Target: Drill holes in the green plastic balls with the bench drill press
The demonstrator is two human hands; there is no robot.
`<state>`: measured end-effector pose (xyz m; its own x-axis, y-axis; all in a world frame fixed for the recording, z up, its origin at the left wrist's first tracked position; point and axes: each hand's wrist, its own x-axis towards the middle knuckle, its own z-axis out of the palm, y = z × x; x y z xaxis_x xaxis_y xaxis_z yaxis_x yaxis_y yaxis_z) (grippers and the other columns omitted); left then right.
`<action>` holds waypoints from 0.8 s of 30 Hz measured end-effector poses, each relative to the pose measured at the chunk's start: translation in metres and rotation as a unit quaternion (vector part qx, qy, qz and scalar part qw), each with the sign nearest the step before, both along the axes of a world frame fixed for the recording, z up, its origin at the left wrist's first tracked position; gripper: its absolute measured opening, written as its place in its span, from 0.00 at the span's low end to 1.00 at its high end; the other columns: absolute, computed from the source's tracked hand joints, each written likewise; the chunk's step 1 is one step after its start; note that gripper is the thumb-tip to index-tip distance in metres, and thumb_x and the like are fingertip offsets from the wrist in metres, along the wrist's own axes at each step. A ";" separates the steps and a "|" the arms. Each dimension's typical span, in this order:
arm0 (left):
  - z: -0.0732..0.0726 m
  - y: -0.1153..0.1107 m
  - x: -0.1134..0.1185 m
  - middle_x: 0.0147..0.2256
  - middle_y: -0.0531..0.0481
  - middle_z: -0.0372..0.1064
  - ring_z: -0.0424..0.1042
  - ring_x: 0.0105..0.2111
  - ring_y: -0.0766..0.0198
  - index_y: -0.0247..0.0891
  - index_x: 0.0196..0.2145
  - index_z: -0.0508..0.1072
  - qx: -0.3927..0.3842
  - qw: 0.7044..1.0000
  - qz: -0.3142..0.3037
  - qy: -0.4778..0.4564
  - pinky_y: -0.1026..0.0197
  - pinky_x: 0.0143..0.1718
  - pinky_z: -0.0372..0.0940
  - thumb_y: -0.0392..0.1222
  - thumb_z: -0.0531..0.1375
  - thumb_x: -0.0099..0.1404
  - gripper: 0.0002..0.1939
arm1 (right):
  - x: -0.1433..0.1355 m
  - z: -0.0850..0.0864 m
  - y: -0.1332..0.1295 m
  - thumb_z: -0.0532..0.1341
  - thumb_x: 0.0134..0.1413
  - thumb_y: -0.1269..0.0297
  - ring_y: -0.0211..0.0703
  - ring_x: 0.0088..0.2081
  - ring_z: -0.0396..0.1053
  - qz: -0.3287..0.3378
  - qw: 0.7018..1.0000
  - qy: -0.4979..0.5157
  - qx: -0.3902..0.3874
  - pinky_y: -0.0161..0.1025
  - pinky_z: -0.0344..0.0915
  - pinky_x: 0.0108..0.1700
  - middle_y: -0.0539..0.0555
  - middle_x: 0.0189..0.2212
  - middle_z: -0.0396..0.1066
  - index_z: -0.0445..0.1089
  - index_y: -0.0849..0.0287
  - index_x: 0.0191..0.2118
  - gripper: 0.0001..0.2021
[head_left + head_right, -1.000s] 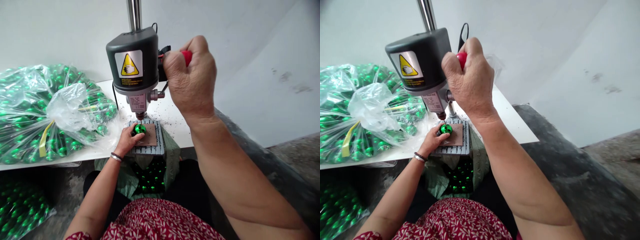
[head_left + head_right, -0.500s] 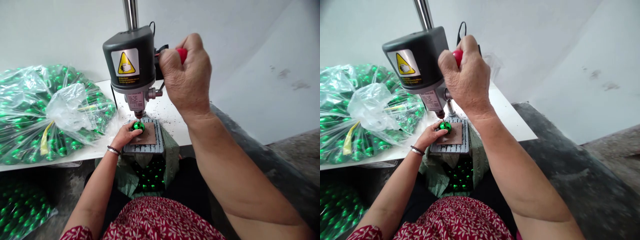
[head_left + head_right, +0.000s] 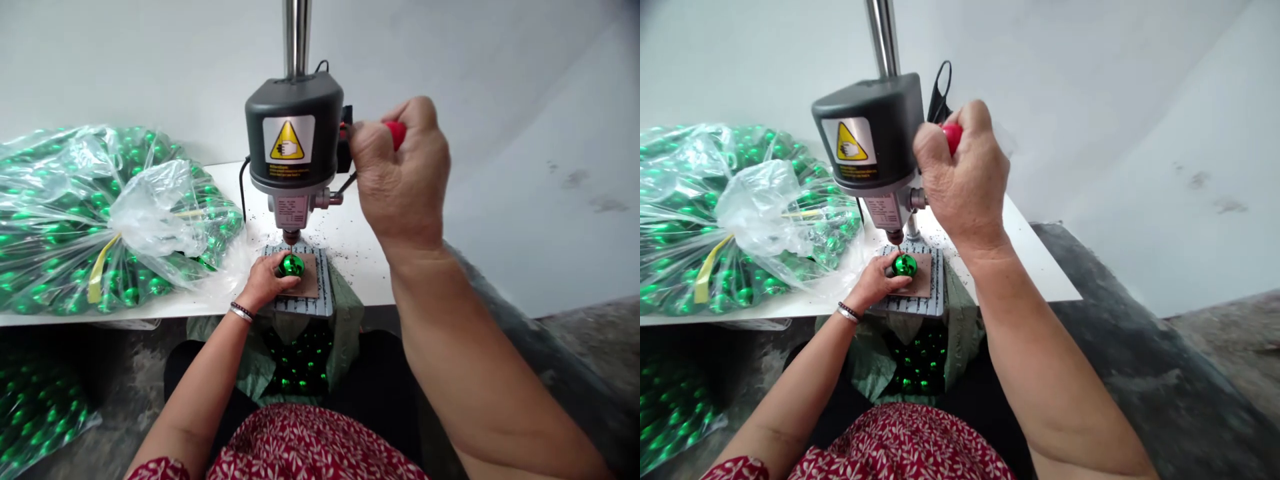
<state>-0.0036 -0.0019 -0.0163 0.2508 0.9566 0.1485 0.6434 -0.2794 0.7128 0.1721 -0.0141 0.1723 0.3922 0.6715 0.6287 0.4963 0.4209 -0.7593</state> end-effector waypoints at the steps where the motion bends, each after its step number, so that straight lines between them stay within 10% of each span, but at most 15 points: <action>1: -0.001 -0.001 0.000 0.42 0.49 0.78 0.71 0.45 0.54 0.42 0.53 0.76 -0.004 1.000 0.002 -0.003 0.51 0.54 0.64 0.43 0.69 0.53 0.28 | 0.001 -0.002 0.000 0.59 0.57 0.63 0.26 0.26 0.49 -0.004 1.000 -0.006 0.006 0.32 0.54 0.36 0.42 0.22 0.52 0.54 0.59 0.28 0.12; 24: -0.007 -0.006 0.007 0.47 0.47 0.78 0.70 0.51 0.47 0.44 0.51 0.78 -0.026 0.997 0.046 -0.057 0.45 0.57 0.62 0.41 0.73 0.48 0.30 | 0.011 -0.029 -0.036 0.57 0.47 0.59 0.32 0.24 0.60 -0.107 0.983 -0.148 -0.014 0.37 0.60 0.28 0.48 0.21 0.64 0.68 0.53 0.25 0.07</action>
<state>0.0034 -0.0079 -0.0234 0.1462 0.9820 0.1197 0.5788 -0.1831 0.7947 0.1831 -0.0503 0.1436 0.3295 0.6121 0.7189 0.7717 0.2641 -0.5786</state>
